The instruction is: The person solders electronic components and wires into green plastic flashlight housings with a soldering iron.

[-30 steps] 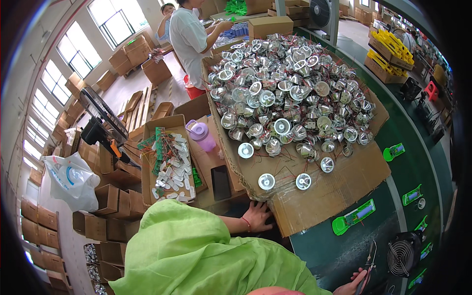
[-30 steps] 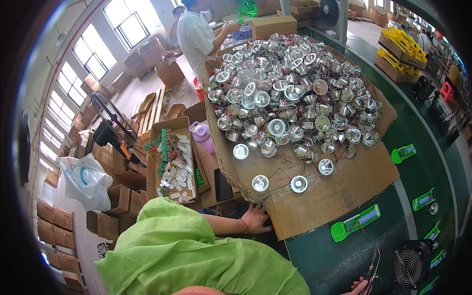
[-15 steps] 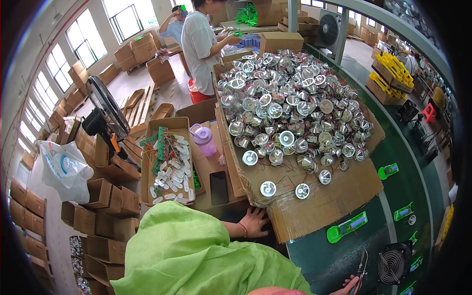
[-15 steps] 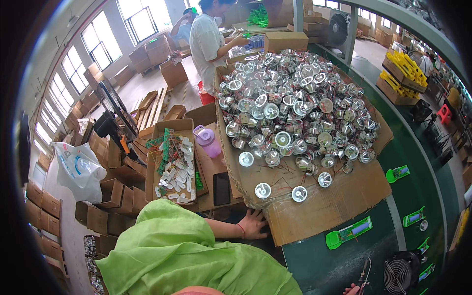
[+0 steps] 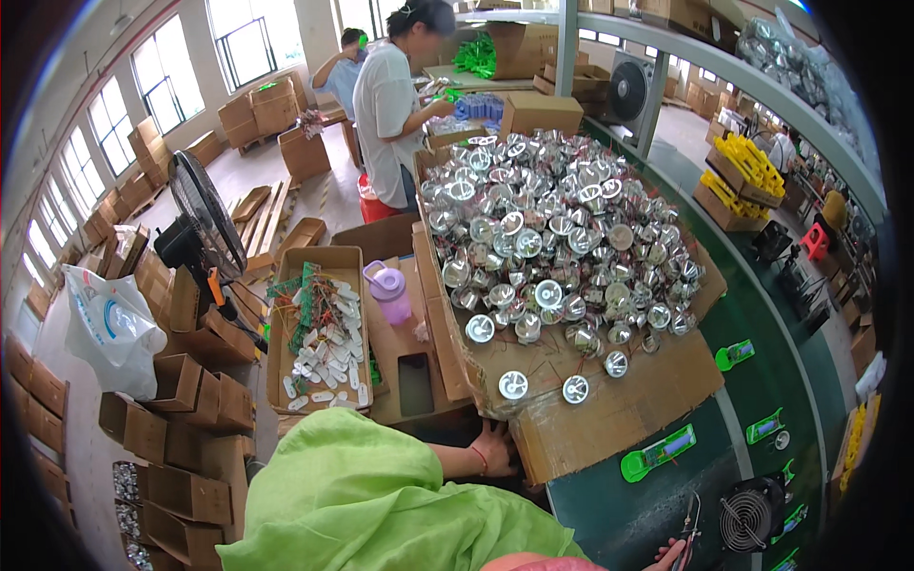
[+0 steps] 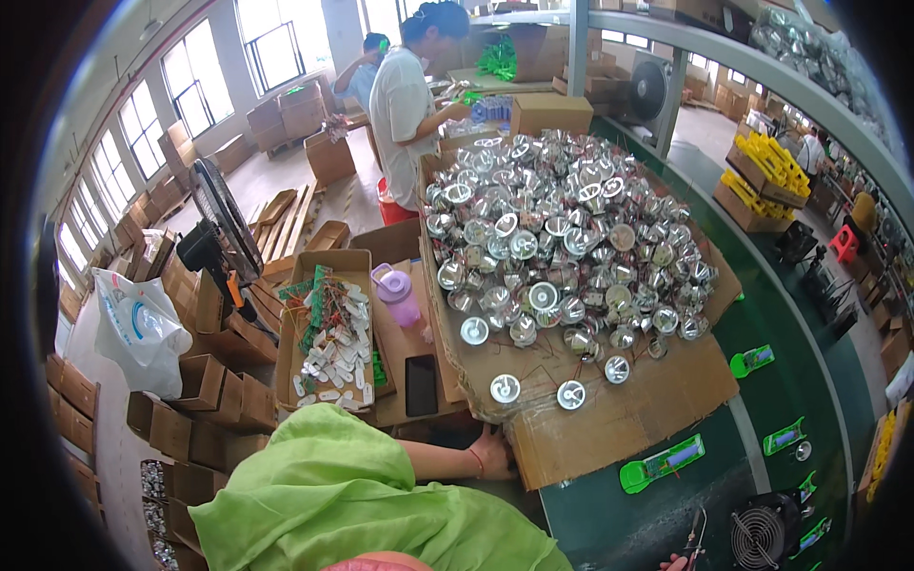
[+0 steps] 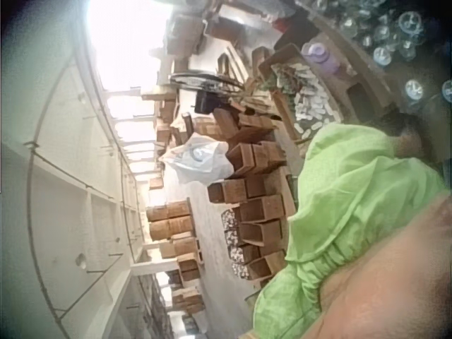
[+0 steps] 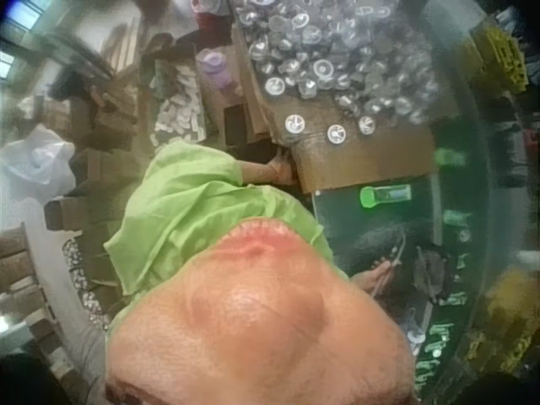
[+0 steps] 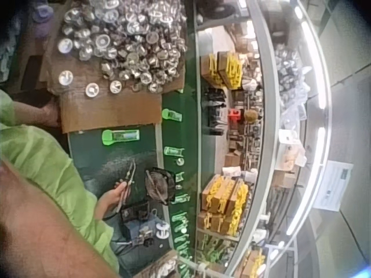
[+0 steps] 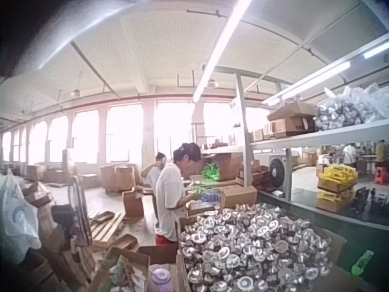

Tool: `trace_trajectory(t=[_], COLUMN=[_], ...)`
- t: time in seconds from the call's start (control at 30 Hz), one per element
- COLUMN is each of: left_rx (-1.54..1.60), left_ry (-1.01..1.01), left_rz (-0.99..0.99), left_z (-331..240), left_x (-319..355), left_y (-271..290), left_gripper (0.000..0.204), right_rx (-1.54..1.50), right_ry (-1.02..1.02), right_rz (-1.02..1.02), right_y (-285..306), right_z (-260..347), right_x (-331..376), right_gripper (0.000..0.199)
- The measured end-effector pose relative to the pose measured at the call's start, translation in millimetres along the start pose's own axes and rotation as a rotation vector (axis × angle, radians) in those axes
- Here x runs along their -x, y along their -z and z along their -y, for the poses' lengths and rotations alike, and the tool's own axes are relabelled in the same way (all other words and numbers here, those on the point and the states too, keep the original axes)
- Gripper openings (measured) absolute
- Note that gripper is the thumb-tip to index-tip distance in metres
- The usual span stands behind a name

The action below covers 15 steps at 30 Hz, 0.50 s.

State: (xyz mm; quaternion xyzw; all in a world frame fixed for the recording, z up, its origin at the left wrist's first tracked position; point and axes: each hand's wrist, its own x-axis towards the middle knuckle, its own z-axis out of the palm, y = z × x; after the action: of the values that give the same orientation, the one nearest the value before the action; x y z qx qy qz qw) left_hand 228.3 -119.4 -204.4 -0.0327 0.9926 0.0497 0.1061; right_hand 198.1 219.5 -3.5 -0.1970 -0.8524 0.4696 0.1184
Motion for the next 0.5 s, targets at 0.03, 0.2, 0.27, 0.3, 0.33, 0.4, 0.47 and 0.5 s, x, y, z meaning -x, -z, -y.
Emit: trace_trajectory(t=[0.03,0.2,0.27,0.3,0.33,0.4,0.47,0.5], left_rx=[-0.011,-0.016,-0.028,-0.034,-0.040,-0.052,-0.058,-0.041], left_ry=[-0.007,-0.118,-0.143,-0.154,-0.166,-0.189,-0.201,-0.156], left_rz=[0.038,0.071,0.036,0.020,0.003,-0.030,-0.045,-0.021], left_z=[-5.2,-8.5,-8.0,-7.6,-7.4,-6.6,-7.7,-9.6], left_x=[-4.2,-22.6,-23.9,-24.2,-24.9,-25.4,-23.6,-21.2], left_y=[0.3,0.7,1.5,1.8,2.2,3.2,10.3,15.6], left_gripper=[0.083,0.081,0.082,0.083,0.083,0.085,0.086,0.081], right_rx=[-0.069,-0.034,-0.014,-0.011,-0.033,-0.052,-0.015,-0.013], right_ry=[0.037,0.084,0.086,0.086,0.095,0.105,0.127,0.127], right_rz=[-0.016,0.011,0.014,0.015,-0.007,-0.027,0.005,0.006], right_y=[-0.8,1.3,1.3,-0.1,-2.1,-1.6,-0.6,-1.0], right_z=[-3.9,-6.6,-9.7,-13.4,-17.3,-20.5,-19.0,-18.8], right_x=[-0.2,0.6,-1.5,-2.9,-4.6,-6.1,-6.5,-6.2], right_gripper=[0.047,0.045,0.043,0.043,0.044,0.044,0.044,0.044])
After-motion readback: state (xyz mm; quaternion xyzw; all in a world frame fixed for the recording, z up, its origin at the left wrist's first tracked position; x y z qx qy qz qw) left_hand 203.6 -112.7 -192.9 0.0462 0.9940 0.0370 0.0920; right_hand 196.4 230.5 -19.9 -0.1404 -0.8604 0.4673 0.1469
